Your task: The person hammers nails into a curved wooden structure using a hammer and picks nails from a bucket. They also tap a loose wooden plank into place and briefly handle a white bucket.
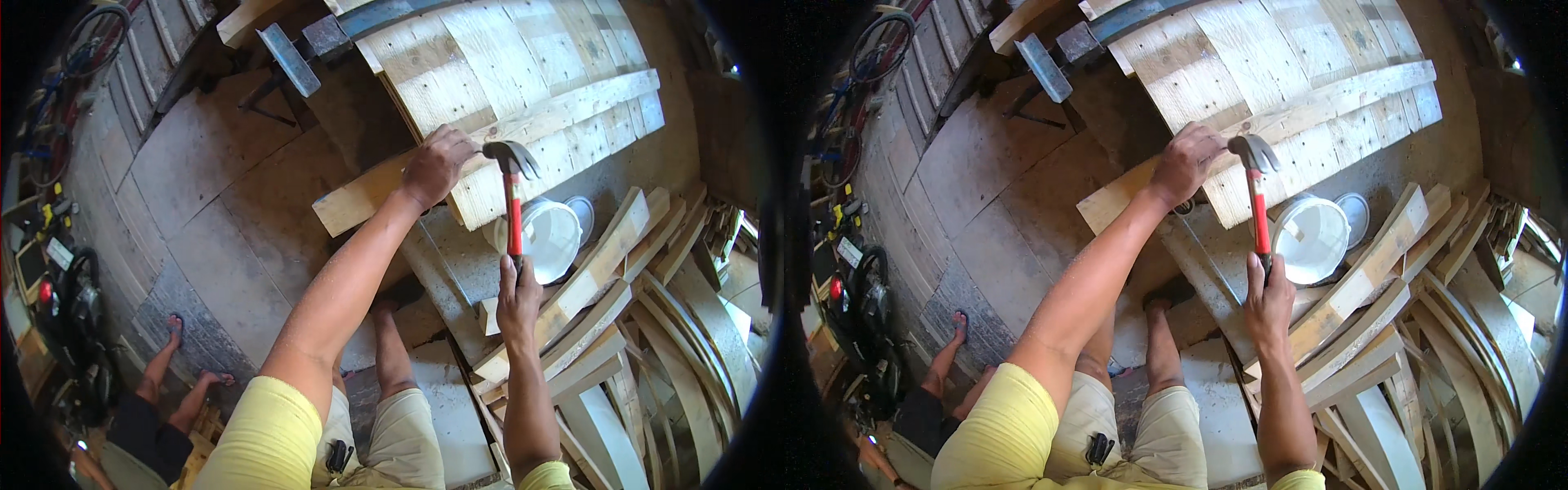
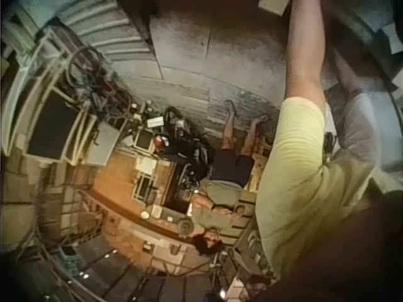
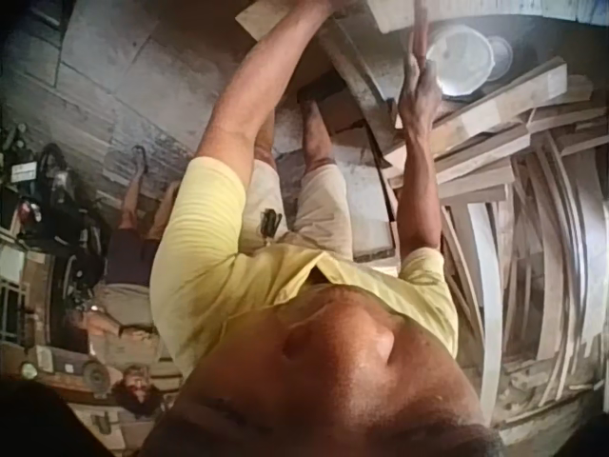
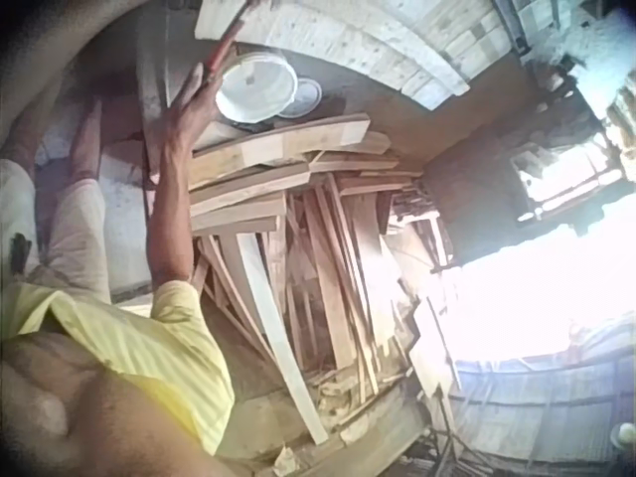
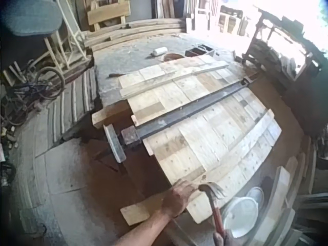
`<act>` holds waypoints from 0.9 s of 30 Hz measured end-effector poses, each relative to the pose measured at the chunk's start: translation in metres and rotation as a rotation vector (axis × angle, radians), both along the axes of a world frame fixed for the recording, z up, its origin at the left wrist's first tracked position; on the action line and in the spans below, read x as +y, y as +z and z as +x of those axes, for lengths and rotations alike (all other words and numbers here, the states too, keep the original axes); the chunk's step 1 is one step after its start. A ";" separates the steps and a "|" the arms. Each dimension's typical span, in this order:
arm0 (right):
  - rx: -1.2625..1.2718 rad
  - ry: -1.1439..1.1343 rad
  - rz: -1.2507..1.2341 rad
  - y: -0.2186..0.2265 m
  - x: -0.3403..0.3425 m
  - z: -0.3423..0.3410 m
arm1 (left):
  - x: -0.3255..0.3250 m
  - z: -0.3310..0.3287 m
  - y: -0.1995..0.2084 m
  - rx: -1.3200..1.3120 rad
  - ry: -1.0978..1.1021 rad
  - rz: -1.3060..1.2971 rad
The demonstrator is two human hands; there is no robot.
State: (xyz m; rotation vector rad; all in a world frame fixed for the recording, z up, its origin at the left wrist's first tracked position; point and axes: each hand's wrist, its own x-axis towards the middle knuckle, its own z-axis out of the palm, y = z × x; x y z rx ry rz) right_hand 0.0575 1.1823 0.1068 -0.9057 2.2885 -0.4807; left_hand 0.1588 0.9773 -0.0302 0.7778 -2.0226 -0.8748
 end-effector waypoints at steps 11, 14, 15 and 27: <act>-0.405 -0.091 -0.509 0.036 0.022 -0.003 | 0.011 -0.003 -0.021 -0.055 1.130 1.186; -0.422 -0.138 -0.497 0.051 0.016 0.000 | 0.009 -0.004 -0.010 -0.165 1.172 1.176; -0.428 -0.123 -0.528 0.054 0.018 -0.005 | 0.009 -0.005 -0.008 -0.203 1.178 1.166; -0.475 -0.345 -0.296 0.026 -0.007 -0.012 | 0.006 -0.010 -0.001 -0.400 1.346 1.090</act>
